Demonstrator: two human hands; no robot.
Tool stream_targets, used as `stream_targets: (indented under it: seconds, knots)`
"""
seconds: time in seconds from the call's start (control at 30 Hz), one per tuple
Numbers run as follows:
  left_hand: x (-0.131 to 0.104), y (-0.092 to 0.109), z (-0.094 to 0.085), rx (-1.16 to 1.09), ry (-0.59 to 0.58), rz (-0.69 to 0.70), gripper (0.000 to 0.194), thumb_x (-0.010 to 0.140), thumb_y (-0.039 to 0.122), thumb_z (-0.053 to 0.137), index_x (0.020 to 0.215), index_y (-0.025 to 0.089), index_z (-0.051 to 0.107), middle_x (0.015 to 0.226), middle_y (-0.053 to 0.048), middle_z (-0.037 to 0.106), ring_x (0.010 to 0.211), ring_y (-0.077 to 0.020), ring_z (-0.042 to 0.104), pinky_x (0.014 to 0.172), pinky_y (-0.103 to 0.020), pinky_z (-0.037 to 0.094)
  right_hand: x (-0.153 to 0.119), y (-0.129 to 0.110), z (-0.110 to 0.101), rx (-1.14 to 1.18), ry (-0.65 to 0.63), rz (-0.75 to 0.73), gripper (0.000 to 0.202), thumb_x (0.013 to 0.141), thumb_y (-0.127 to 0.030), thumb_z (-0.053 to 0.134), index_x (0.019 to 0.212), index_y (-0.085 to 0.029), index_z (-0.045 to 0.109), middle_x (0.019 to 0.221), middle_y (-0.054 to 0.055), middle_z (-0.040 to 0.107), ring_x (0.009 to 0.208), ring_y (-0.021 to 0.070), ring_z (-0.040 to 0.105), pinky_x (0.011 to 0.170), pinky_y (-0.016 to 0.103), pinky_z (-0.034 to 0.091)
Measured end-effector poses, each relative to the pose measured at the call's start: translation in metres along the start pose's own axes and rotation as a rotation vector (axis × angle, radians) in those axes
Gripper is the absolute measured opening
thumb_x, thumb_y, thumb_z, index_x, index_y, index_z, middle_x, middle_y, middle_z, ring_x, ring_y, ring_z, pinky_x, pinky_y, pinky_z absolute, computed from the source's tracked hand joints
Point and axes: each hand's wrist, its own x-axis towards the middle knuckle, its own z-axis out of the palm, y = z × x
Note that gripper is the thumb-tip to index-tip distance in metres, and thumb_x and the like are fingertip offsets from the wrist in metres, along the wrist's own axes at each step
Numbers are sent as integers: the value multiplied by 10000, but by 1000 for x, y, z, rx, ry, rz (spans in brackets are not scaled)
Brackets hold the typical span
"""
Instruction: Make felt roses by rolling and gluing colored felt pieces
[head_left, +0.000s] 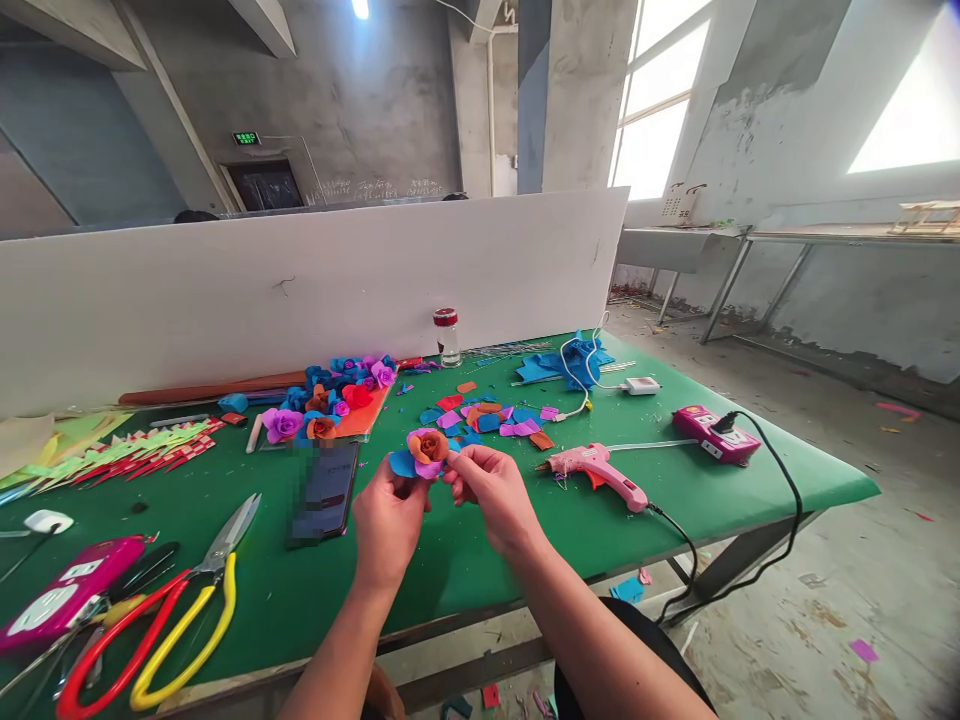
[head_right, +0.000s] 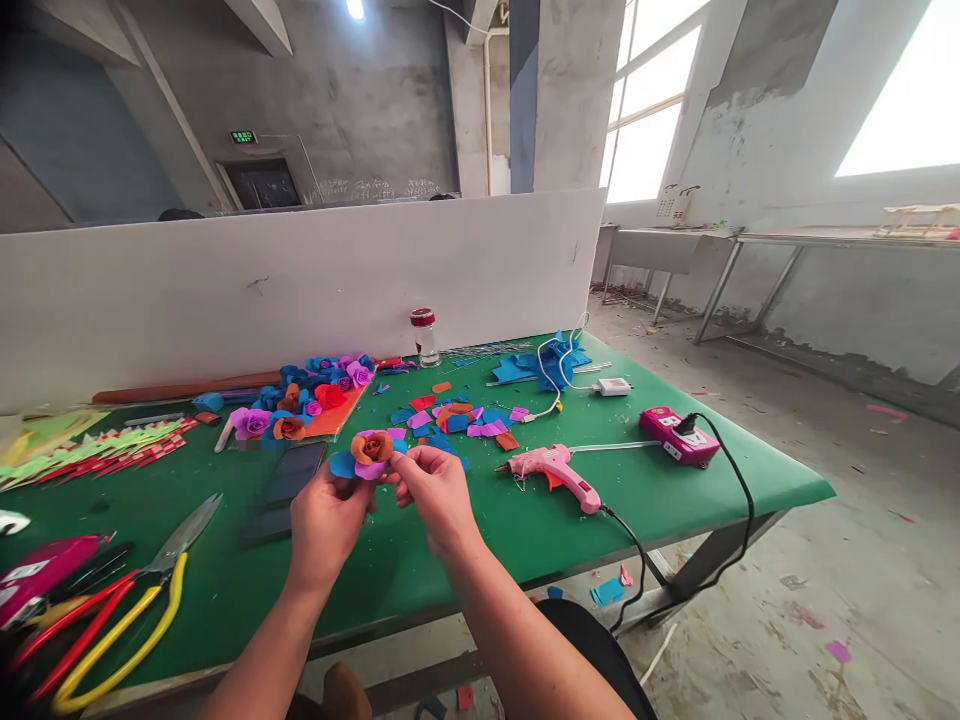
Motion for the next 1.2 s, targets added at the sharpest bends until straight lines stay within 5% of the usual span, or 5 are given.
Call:
stream_targets:
  seconds: [0.13, 0.33, 0.47, 0.63, 1.2]
  knots:
    - [2, 2, -1, -189, -92, -132, 304, 683, 460, 766, 744, 193, 635, 548, 10, 655, 390, -106, 489, 384, -211, 352, -2, -5, -7, -135, 17, -29, 402, 769, -518, 683, 598, -167, 588, 545, -13, 552, 464, 83, 431, 466, 223, 355]
    - [5, 1, -6, -431, -246, -338, 436, 620, 453, 806, 888, 159, 627, 555, 3, 669, 338, -77, 417, 327, -186, 264, -4, -7, -18, -821, 92, -887, 168, 907, -301, 638, 781, -190, 651, 742, 24, 665, 691, 158, 559, 668, 287, 438]
    - [2, 1, -4, -336, -219, -307, 268, 668, 340, 734, 844, 171, 623, 534, 28, 649, 335, -72, 429, 334, -177, 266, -3, -3, -16, -1109, 71, -1176, 100, 930, -258, 640, 1000, -200, 679, 912, 64, 709, 825, 201, 610, 740, 323, 456]
    - [-2, 3, -2, -207, -231, -226, 124, 715, 264, 644, 807, 182, 636, 539, 33, 652, 346, -75, 457, 361, -182, 311, -4, -1, -12, -1188, 113, -1278, 104, 963, -232, 600, 958, -207, 701, 839, 47, 685, 754, 176, 593, 691, 312, 432]
    - [-5, 5, -12, -98, -172, -43, 228, 763, 447, 683, 803, 223, 667, 657, -7, 718, 447, -137, 552, 454, -236, 427, -14, -11, -20, -955, 94, -1256, 57, 900, -199, 600, 924, -190, 652, 861, 63, 669, 796, 195, 607, 728, 354, 446]
